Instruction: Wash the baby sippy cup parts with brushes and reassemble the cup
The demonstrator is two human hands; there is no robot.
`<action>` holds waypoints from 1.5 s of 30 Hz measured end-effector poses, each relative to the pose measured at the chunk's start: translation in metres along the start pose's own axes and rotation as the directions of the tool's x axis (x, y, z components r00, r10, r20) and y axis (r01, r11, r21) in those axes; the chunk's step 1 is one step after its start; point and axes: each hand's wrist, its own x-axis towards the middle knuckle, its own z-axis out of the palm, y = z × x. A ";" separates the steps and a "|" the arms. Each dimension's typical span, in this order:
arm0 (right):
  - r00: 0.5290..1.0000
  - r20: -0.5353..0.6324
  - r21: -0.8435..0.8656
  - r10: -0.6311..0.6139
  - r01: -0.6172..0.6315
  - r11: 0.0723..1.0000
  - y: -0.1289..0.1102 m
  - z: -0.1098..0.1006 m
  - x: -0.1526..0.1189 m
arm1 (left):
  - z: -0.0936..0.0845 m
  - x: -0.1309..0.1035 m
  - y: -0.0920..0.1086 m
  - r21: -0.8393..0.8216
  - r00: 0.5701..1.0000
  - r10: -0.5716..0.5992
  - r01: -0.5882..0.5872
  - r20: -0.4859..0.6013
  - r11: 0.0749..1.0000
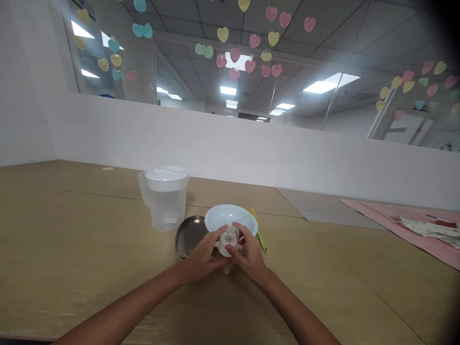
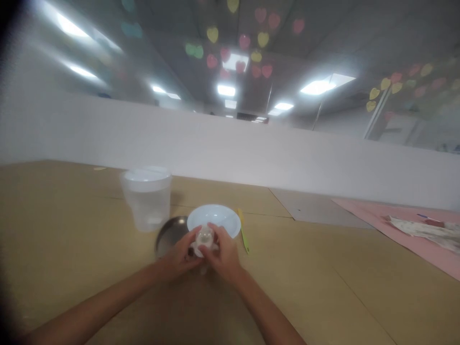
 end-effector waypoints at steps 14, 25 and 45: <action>0.875 -0.361 0.379 0.323 -0.179 0.908 -0.001 -0.008 0.006 | 0.009 -0.003 0.008 -0.076 0.992 -0.124 0.124 0.001 0.989; 0.974 0.032 -0.004 0.226 -0.226 0.974 0.037 -0.005 0.007 | 0.007 -0.003 0.014 0.061 0.997 -0.061 0.064 -0.039 0.996; 0.959 0.098 0.384 0.265 -0.282 0.879 0.014 -0.021 0.015 | 0.003 0.003 0.020 -0.364 0.978 -0.207 0.197 0.012 0.910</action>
